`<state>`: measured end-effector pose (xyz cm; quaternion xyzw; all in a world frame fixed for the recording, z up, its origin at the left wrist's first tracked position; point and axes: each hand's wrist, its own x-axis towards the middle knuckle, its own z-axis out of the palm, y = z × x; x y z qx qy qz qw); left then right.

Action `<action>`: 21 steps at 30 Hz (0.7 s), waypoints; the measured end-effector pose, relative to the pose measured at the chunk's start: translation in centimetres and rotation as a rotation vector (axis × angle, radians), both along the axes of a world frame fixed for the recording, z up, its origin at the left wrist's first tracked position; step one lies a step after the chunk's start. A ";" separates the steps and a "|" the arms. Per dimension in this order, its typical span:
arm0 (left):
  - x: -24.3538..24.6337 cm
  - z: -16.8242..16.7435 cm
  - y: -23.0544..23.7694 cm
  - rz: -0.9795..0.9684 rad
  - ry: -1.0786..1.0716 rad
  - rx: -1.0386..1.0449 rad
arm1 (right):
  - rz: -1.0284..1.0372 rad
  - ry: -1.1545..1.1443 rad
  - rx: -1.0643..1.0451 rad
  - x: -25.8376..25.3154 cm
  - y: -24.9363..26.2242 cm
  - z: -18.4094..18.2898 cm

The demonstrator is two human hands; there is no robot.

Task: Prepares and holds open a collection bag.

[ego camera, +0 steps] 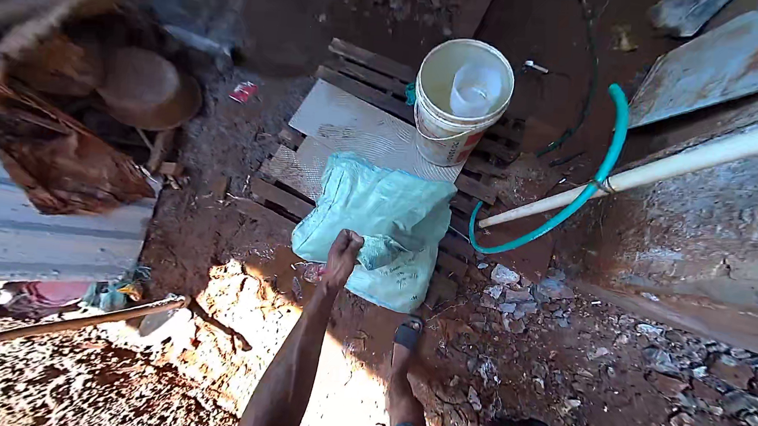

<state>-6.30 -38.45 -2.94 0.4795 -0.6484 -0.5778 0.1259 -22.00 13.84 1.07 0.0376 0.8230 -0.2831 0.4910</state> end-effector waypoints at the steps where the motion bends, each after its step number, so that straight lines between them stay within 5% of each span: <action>1: 0.1 3.6 -1.6 -0.021 0.024 -0.026 | 0.001 0.009 -0.033 0.4 -1.5 0.8; 6: -2.7 21.3 -6.9 -0.031 0.237 -0.142 | 0.118 0.160 -0.244 1.3 -11.5 4.1; 13: -8.3 43.0 -4.7 -0.094 0.425 -0.170 | 0.341 0.237 -0.556 5.3 -26.2 18.3; 17: -10.8 48.2 -0.9 -0.054 0.518 -0.290 | 0.399 0.199 -0.782 12.1 -30.4 25.7; 21: -13.2 49.1 1.6 0.101 0.567 -0.283 | 0.338 0.245 -0.580 17.2 -33.8 28.3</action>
